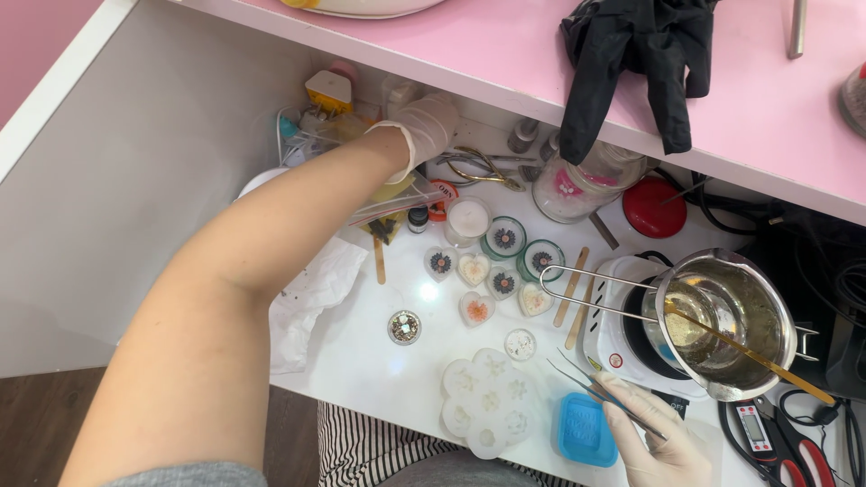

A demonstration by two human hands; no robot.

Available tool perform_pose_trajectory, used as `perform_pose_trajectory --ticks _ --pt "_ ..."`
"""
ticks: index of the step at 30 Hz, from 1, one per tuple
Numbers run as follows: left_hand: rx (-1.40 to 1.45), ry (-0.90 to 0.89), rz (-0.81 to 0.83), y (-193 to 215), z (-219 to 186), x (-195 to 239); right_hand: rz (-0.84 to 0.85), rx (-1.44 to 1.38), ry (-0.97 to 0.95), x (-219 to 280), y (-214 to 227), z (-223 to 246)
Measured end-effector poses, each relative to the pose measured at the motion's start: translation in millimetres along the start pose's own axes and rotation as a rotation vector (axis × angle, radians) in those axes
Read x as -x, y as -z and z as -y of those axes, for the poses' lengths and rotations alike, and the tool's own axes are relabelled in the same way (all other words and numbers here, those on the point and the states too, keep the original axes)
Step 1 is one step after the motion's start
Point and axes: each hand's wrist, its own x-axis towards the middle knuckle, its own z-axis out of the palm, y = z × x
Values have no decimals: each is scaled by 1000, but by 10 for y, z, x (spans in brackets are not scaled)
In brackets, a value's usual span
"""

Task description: The person selects small containers of glitter and sequins from a green basket, then uses tweezers to place individual pieces into a flower-shaped silicone mold. The person handles multiple small containers and carefully arranges the decorative elements within the mold cavities.

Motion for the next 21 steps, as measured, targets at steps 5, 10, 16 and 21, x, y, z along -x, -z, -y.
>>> perform_pose_trajectory --ticks 5,10,16,21 --pt "-35 32 -13 45 -34 76 -12 22 24 24 -16 -44" --pt "55 85 26 478 -143 587 -6 25 1 17 3 -40" --pt "-143 87 112 427 -265 769 45 38 -12 15 28 -32" --pt "-43 133 201 366 -310 720 55 62 -8 33 30 -29"
